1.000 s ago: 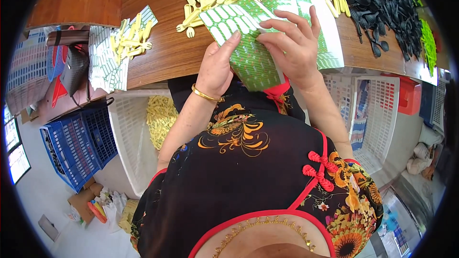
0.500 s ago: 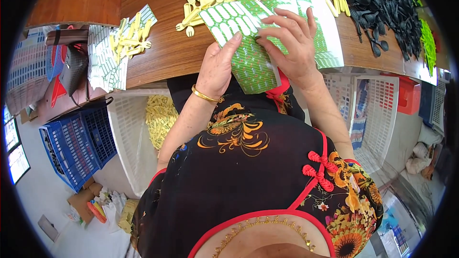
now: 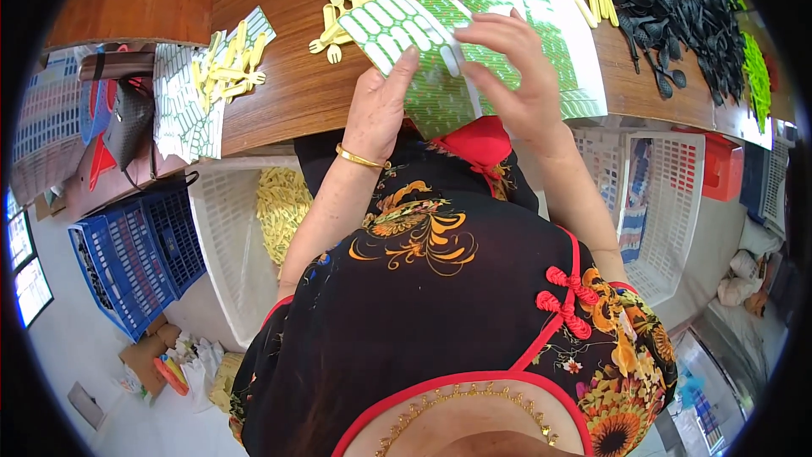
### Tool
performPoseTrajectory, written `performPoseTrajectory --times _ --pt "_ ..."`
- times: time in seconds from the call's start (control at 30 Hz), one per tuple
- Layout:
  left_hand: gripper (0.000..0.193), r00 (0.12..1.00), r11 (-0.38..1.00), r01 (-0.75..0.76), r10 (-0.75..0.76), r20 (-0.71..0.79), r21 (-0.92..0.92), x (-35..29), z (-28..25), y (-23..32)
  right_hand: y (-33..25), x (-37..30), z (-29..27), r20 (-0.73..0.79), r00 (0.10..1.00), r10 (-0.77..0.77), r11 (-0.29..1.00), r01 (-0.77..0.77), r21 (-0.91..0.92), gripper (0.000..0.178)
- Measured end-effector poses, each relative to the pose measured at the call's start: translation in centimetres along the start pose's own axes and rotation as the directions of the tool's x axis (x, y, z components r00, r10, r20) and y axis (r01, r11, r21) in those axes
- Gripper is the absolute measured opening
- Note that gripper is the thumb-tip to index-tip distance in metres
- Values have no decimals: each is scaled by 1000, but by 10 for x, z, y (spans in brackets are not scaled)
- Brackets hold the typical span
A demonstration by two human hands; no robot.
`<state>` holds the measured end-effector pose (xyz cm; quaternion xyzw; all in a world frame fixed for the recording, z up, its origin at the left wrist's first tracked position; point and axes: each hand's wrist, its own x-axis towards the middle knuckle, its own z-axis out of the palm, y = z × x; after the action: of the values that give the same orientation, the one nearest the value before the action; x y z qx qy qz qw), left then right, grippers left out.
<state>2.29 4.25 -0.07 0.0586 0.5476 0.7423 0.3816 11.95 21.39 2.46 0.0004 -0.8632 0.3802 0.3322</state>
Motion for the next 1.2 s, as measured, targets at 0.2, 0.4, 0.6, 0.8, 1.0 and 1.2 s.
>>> performPoseTrajectory --times 0.2,0.4,0.6,0.8,1.0,1.2 --pt "42 993 997 -78 77 90 13 -9 7 4 7 -1 14 31 984 -173 935 174 -310 46" --pt "43 997 992 39 -31 68 -121 -4 7 0 9 -9 15 7 978 -208 923 199 -330 51" --pt "43 995 989 29 -15 94 -147 0 9 -5 6 -6 13 -50 988 -145 966 130 -225 64" --pt "43 998 990 21 -13 55 -141 0 6 -2 11 -7 8 45 961 -275 910 275 -311 61" --pt "43 997 995 -68 70 -33 69 11 -6 -4 5 -14 2 -129 984 124 946 -78 315 58" --pt "43 998 999 31 -33 53 42 -1 3 -1 2 -1 16 48 991 -121 993 120 19 74"
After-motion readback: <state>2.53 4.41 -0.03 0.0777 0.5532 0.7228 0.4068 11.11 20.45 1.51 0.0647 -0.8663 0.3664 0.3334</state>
